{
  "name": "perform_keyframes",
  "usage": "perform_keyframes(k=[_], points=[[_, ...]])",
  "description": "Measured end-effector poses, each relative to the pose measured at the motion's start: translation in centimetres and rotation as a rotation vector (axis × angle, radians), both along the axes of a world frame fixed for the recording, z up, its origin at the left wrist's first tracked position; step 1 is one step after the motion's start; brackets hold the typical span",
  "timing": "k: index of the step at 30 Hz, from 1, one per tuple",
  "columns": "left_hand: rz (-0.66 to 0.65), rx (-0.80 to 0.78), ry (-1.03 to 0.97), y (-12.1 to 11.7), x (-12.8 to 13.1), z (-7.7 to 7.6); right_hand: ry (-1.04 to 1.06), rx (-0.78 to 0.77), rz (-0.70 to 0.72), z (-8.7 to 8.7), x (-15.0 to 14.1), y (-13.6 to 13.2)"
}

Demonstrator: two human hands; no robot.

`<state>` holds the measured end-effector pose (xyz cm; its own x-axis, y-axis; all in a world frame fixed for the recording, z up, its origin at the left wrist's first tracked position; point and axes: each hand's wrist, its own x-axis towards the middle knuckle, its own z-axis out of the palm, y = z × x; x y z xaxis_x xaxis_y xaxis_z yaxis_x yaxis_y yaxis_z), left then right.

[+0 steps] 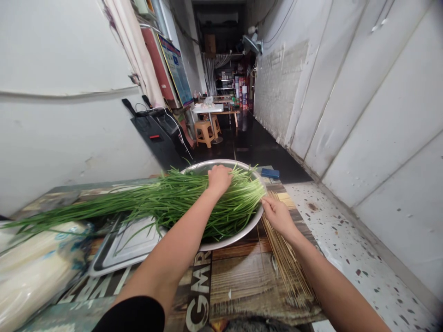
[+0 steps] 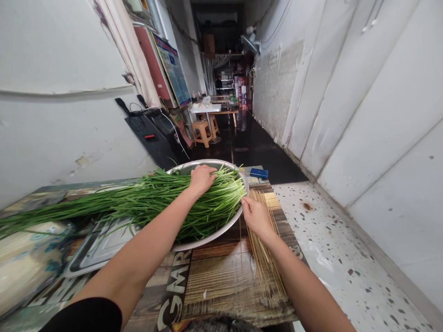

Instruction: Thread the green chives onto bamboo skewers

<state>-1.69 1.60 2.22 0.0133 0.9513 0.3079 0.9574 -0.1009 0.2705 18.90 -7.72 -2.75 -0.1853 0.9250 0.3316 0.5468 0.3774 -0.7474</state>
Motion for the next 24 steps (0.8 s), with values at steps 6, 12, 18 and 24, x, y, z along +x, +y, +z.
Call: perform_keyframes(k=[6,12,18,24], points=[[0.007,-0.013,0.157,0.7,-0.3,-1.3,-0.011,0.021,0.002,-0.1,0.0,0.1],[-0.098,0.072,0.196,-0.1,0.5,-0.4,-0.011,0.016,0.008,-0.2,0.1,0.1],[-0.17,0.1,0.047,-0.6,1.6,0.0,-0.012,0.002,0.003,-0.1,0.0,0.1],[-0.265,-0.055,-0.276,-0.2,1.5,-0.7,-0.005,-0.003,-0.004,-0.2,0.0,0.1]])
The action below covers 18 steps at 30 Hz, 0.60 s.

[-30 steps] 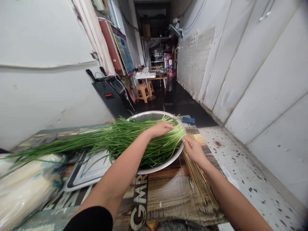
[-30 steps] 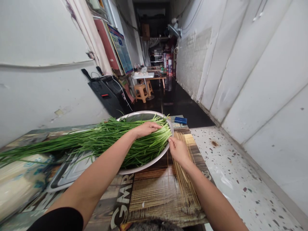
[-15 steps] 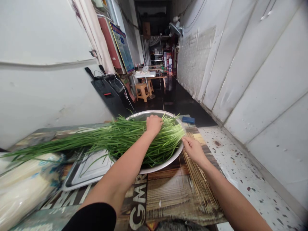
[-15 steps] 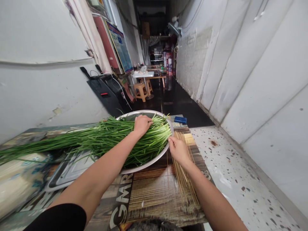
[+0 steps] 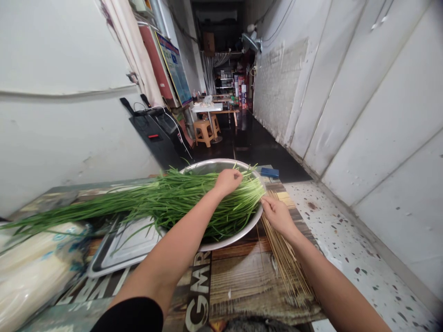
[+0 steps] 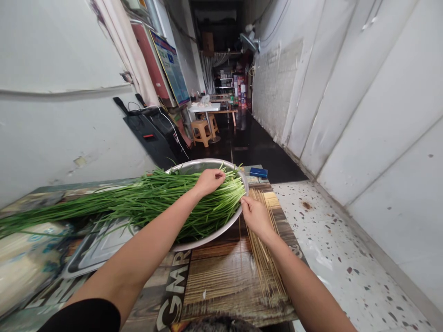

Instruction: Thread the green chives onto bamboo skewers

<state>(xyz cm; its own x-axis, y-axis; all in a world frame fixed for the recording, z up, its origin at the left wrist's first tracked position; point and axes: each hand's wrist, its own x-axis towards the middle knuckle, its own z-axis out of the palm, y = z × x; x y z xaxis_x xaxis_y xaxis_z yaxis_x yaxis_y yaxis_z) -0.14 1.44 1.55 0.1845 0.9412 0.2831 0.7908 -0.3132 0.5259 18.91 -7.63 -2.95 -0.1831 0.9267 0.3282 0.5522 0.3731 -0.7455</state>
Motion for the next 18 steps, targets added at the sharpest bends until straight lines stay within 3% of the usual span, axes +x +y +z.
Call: perform_keyframes(k=[7,18], points=[[-0.047,-0.052,-0.228,0.4,0.0,-0.8,0.014,-0.012,0.008,0.2,0.0,0.0],[-0.069,-0.087,-0.273,0.4,0.3,-1.3,-0.004,-0.009,0.007,0.2,0.0,-0.1]])
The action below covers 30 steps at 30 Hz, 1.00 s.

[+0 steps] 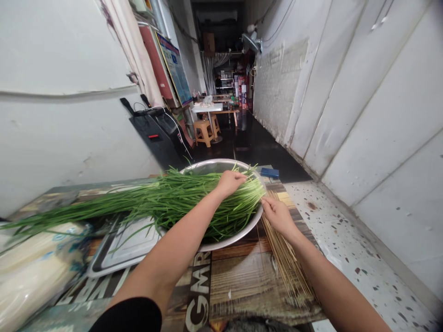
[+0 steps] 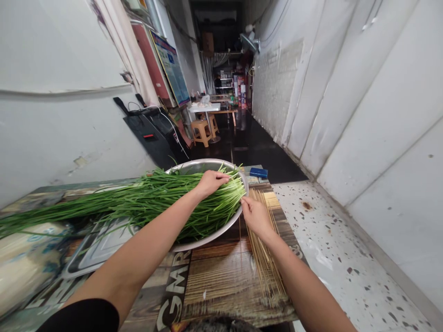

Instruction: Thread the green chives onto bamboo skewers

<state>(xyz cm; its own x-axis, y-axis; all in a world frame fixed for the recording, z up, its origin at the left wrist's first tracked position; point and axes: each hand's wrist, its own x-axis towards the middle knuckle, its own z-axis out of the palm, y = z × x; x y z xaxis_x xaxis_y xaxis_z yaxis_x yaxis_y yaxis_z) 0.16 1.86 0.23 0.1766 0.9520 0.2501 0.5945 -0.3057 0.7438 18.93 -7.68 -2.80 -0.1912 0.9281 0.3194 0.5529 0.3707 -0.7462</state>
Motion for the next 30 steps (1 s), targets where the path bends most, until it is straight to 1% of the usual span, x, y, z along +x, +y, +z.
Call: perform_keyframes(k=[8,12,20,30], points=[[0.015,0.0,-0.013,-0.28,0.22,0.24,0.028,-0.009,0.008,0.19,-0.05,-0.05],[0.028,-0.017,-0.022,-0.32,0.28,0.26,0.024,-0.004,0.016,0.06,-0.01,0.01],[0.024,0.001,-0.013,-0.46,0.29,0.4,0.003,-0.013,0.006,-0.01,0.06,-0.02],[0.034,-0.003,0.0,-0.85,0.3,0.98,0.002,0.007,-0.008,0.02,-0.02,-0.13]])
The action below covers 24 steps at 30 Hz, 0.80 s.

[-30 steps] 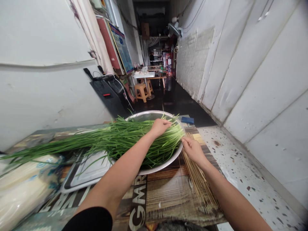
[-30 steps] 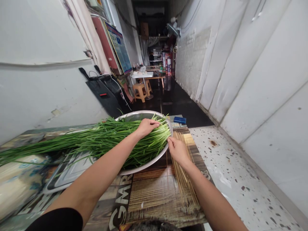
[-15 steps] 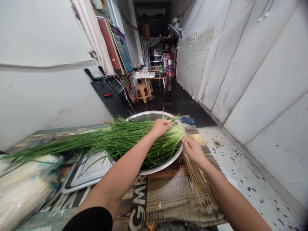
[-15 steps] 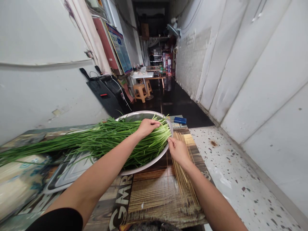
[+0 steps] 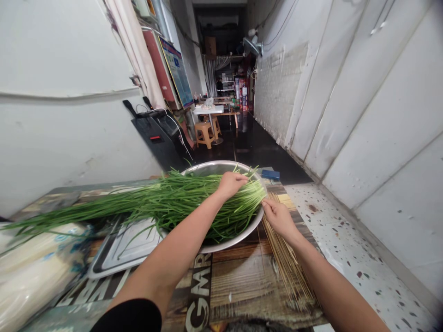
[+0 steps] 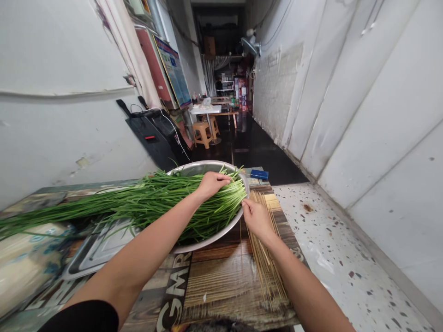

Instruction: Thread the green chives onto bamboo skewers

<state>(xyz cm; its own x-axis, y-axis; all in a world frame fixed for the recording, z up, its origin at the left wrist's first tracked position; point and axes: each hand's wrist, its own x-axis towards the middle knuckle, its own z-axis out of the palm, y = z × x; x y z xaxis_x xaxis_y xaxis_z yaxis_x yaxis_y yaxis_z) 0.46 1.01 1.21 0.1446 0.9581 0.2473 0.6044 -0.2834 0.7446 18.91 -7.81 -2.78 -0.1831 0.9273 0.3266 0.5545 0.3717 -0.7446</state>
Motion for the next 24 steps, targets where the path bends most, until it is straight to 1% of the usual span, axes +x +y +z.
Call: perform_keyframes(k=[4,10,12,14,15,16,17,19,20,21,24], points=[[-0.006,0.002,0.004,-0.1,0.0,0.0,-0.001,-0.02,-0.007,0.0,0.0,0.1],[-0.04,-0.005,0.023,-0.2,0.1,0.1,0.007,0.001,0.004,-0.1,0.0,0.1],[-0.103,-0.031,0.034,-0.3,0.0,0.4,0.007,0.001,0.004,-0.1,-0.1,0.1],[-0.199,-0.079,0.067,-0.4,-0.3,0.8,0.009,0.0,0.003,0.0,-0.1,0.1],[-0.218,-0.091,0.094,-0.5,-0.5,1.1,0.009,-0.001,0.003,0.0,-0.1,0.1],[-0.197,-0.085,0.132,-0.5,-0.7,1.3,0.008,-0.001,0.004,0.0,-0.1,0.1],[-0.136,-0.057,0.177,-0.4,-0.8,1.4,0.006,0.0,0.005,0.1,-0.1,0.0],[0.031,0.034,0.281,-0.2,-0.9,1.5,0.0,0.004,0.001,0.2,-0.1,0.0],[0.09,0.073,0.336,0.0,-0.9,1.4,-0.003,0.006,-0.001,0.2,0.0,0.0],[0.115,0.096,0.393,0.2,-0.8,1.2,-0.004,0.007,-0.001,0.2,0.0,0.0],[0.07,0.091,0.553,0.7,-0.6,0.5,-0.003,0.002,0.015,0.3,0.0,0.0]])
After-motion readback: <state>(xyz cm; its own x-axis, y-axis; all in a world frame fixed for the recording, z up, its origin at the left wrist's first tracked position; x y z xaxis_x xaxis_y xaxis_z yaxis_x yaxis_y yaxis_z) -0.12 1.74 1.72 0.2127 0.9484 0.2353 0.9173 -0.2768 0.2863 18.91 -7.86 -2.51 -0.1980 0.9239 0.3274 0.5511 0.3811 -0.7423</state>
